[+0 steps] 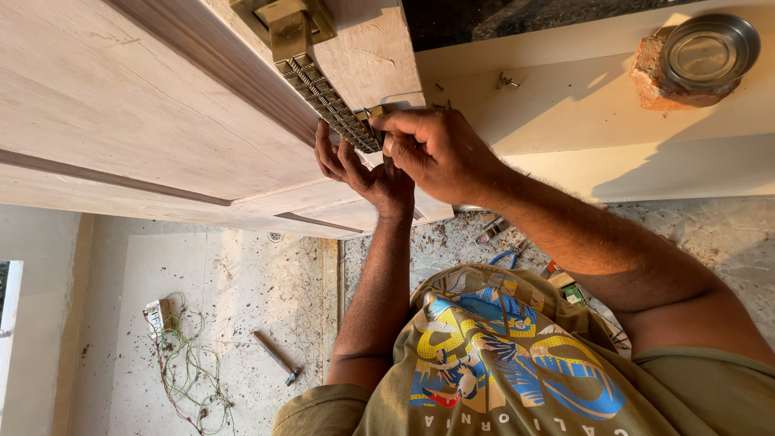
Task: The person fits a decorative brass door pull handle to a wooden door, holding the handle against the door edge and threading screws into the mounting plate by hand. They then use a small hex key to tighten the screws and secure the handle to the door.
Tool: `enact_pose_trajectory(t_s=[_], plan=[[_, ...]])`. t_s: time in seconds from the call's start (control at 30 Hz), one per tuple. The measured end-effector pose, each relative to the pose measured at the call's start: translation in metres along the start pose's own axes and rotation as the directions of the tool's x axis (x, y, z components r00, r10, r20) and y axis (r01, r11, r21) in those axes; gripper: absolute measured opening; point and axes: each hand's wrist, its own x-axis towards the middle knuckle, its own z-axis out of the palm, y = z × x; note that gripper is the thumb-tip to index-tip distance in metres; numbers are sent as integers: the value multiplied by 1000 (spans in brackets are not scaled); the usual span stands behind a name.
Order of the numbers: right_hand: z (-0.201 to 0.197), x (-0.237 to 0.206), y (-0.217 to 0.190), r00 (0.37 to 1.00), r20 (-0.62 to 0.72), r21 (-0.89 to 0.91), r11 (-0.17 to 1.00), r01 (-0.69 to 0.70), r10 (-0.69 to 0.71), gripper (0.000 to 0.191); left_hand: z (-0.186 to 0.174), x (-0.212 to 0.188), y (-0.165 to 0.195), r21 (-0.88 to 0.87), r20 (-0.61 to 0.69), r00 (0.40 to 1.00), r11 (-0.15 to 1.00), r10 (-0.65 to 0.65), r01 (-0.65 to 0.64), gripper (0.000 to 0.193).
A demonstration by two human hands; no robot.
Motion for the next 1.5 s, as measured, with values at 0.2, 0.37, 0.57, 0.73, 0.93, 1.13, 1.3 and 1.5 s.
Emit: enact_pose_trajectory(t_s=[0.2, 0.37, 0.57, 0.73, 0.93, 1.13, 1.3, 1.5], plan=[[-7, 18, 6, 961, 53, 64, 960, -274, 271, 25, -3, 2, 3, 0, 22, 1000, 1000, -10, 10, 63], [-1, 33, 10, 946, 66, 81, 943, -322, 317, 24, -4, 2, 1, 23, 38, 998, 999, -39, 39, 62], [-7, 35, 3, 992, -21, 129, 985, -117, 121, 15, -2, 4, 1, 19, 15, 1000, 1000, 5, -5, 68], [-31, 17, -22, 976, 13, -423, 883, 203, -218, 11, -2, 5, 3, 48, 11, 1000, 999, -7, 7, 70], [-36, 15, -26, 921, 85, -676, 657, 333, -380, 16, 0, 4, 5, 47, -2, 1000, 999, -17, 17, 73], [-36, 17, -6, 768, 241, -838, 272, 473, -593, 26, -1, 2, 4, 27, 3, 1000, 1000, 5, -5, 75], [-28, 17, 10, 714, 248, -881, 154, 447, -654, 24, 0, 1, 2, 51, -1, 1000, 998, -27, 27, 74], [-21, 19, 25, 703, 217, -899, 142, 414, -677, 26, 1, 0, -1, 48, -4, 1000, 999, -1, 1, 76]])
